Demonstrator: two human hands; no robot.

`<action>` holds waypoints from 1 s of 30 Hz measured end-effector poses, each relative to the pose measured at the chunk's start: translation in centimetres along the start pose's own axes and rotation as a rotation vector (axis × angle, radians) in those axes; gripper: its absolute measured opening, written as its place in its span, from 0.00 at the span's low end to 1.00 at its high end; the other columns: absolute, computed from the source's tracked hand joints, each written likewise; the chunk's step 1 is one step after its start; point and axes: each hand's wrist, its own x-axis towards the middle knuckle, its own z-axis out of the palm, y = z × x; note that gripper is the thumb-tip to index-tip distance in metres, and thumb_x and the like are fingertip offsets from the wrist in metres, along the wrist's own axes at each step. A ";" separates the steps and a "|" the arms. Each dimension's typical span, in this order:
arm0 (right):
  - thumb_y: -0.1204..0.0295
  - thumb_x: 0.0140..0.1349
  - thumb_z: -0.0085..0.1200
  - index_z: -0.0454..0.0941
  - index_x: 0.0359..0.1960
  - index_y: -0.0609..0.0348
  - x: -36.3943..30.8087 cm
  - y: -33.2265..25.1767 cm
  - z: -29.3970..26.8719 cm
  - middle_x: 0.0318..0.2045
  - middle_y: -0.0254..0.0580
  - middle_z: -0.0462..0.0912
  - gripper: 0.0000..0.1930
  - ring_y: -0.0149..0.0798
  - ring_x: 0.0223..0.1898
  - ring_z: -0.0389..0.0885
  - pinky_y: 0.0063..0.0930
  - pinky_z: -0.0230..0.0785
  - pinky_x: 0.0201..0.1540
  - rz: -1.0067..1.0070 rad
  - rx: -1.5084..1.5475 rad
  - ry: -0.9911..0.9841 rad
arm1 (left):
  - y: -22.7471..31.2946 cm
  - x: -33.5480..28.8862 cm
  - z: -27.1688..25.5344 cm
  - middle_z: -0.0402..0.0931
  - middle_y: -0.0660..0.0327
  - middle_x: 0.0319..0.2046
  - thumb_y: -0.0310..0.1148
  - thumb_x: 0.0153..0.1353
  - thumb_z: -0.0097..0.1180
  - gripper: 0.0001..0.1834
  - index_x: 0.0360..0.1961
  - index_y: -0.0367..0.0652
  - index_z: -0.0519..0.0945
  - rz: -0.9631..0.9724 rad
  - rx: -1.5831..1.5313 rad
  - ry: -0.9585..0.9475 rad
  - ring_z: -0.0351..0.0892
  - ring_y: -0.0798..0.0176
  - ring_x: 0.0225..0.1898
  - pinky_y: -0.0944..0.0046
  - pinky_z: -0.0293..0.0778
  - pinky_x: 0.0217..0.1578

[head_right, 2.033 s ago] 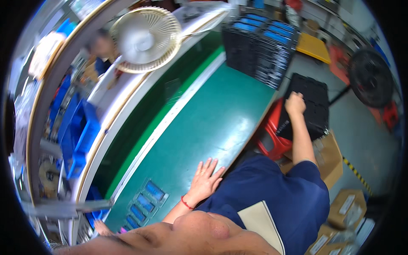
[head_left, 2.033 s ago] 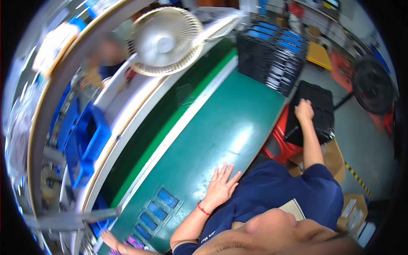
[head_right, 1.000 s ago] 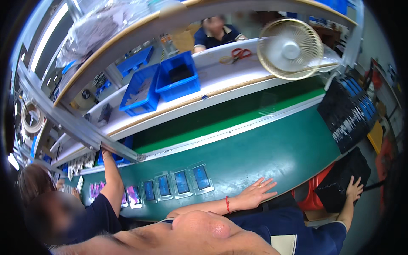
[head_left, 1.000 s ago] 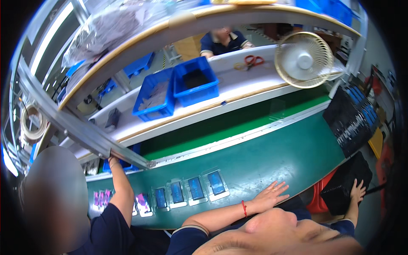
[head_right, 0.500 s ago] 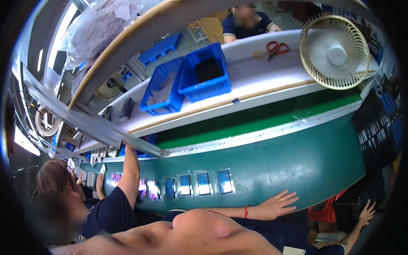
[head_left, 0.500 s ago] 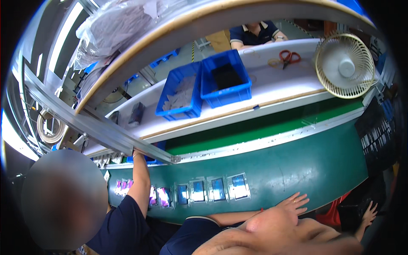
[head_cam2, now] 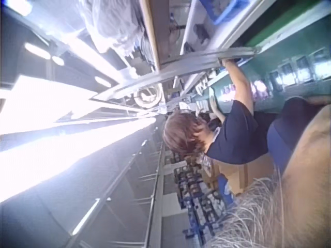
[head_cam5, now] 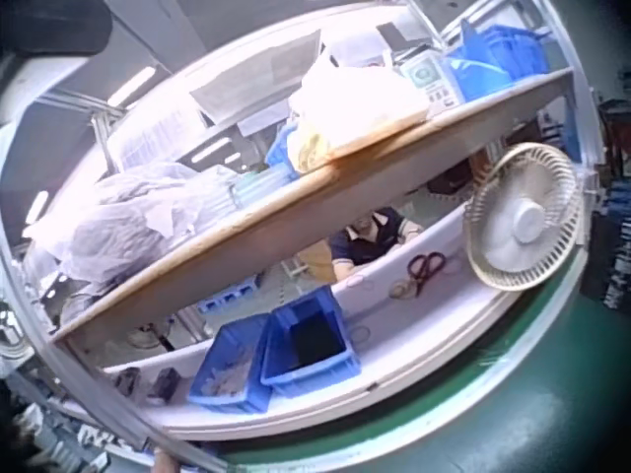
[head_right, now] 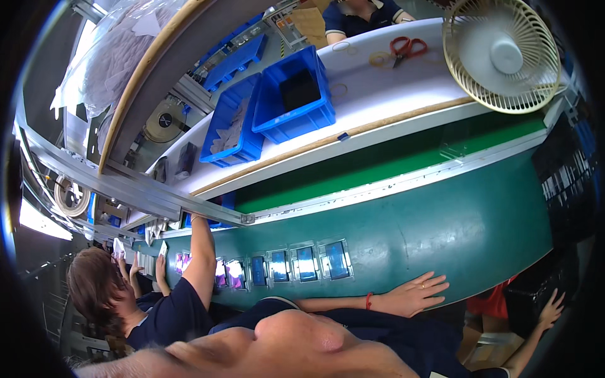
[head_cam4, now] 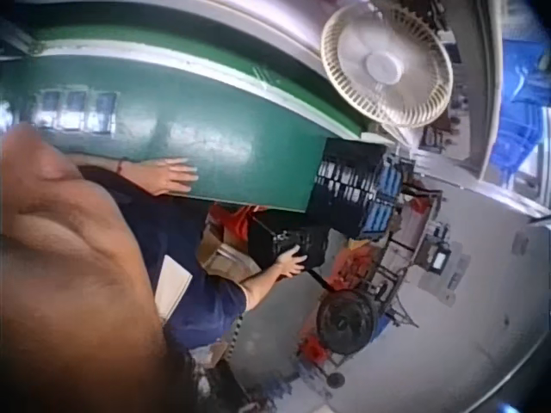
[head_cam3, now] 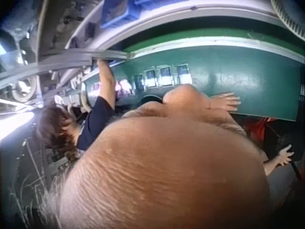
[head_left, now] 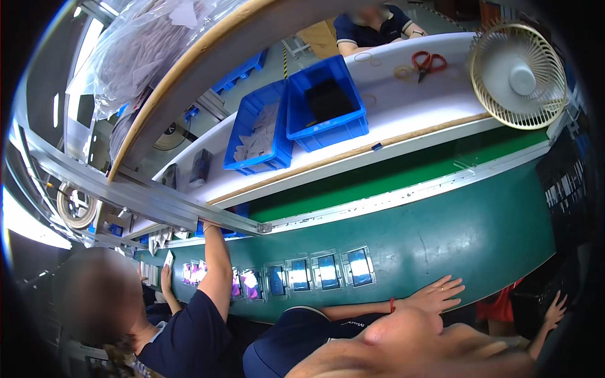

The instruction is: Packaging small blue electronic components into clear plastic cases and organizing them into trays.

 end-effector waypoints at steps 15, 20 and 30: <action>0.31 0.57 0.31 0.54 0.68 0.37 14.8 9.5 9.9 0.67 0.56 0.52 0.41 0.59 0.68 0.47 0.62 0.41 0.63 -0.033 0.010 0.080 | 0.7 -2.2 -1.0 0.58 0.49 0.63 0.24 0.51 0.54 0.23 0.52 0.41 0.74 -0.079 -0.006 -0.042 0.49 0.49 0.69 0.46 0.46 0.67; 0.31 0.57 0.31 0.54 0.68 0.37 9.4 7.2 8.3 0.67 0.56 0.52 0.40 0.59 0.68 0.47 0.62 0.41 0.63 -0.046 0.030 0.038 | 0.7 -1.3 -1.0 0.59 0.50 0.62 0.24 0.53 0.53 0.21 0.51 0.41 0.75 -0.101 -0.020 -0.035 0.50 0.49 0.68 0.46 0.45 0.67; 0.32 0.57 0.32 0.55 0.67 0.37 -3.7 -1.9 -3.6 0.67 0.56 0.52 0.40 0.59 0.68 0.48 0.62 0.41 0.63 -0.005 0.070 0.087 | 1.2 -1.3 -1.5 0.62 0.51 0.60 0.24 0.53 0.52 0.20 0.50 0.41 0.75 -0.104 -0.007 0.033 0.53 0.49 0.67 0.46 0.49 0.66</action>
